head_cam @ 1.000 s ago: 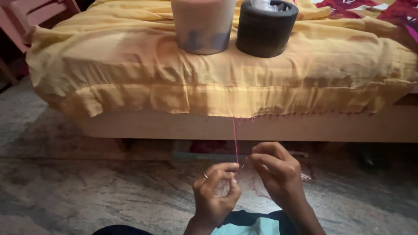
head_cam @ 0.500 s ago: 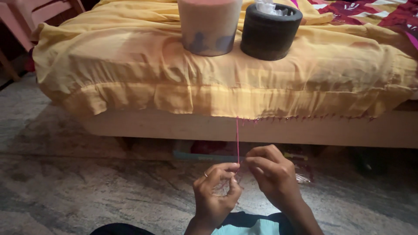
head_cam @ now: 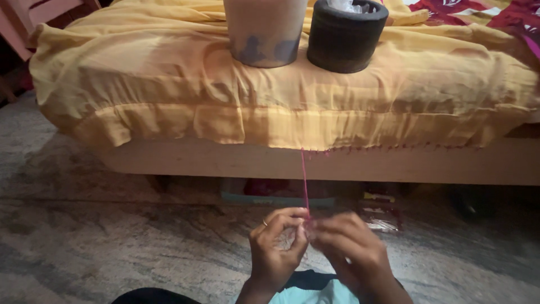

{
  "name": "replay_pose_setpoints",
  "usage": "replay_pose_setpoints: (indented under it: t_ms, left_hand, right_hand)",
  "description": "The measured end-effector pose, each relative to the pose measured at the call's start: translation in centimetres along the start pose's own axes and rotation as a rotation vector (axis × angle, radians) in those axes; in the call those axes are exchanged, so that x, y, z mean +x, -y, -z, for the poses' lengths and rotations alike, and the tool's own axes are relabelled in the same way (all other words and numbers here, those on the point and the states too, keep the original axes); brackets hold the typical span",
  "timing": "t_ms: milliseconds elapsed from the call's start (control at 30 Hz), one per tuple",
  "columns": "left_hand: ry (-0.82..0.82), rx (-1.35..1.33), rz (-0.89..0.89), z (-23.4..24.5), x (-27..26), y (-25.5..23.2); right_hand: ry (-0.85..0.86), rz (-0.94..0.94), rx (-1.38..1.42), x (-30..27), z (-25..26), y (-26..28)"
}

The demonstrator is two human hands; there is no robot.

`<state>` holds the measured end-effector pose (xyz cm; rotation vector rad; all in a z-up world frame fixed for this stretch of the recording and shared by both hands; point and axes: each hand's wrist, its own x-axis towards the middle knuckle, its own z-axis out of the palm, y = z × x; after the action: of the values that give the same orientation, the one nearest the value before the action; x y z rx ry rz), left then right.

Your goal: Knotting and cutting thread to create decorative tassels or fringe on a garment.

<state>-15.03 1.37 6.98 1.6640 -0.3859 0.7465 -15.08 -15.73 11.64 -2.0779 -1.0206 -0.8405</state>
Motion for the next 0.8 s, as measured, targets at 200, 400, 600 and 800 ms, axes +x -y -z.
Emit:
replay_pose_setpoints:
  t_ms: [200,400,600,800]
  left_hand:
    - [-0.041,0.059,-0.045,0.4,0.2,1.0]
    - [-0.052,0.071,-0.037,0.6,0.6,1.4]
    - [-0.041,0.072,-0.029,-0.8,0.6,1.6]
    - [-0.036,0.075,-0.002,-1.6,0.5,0.9]
  right_hand:
    - [0.556,-0.636,-0.188,-15.4,2.3,-9.7]
    - [0.178,-1.646,0.189,-41.5,5.4,-31.9]
    - [0.524,-1.021,-0.222,-43.0,3.9,-30.3]
    - [0.231,-0.794,-0.034,-15.7,1.0,-7.2]
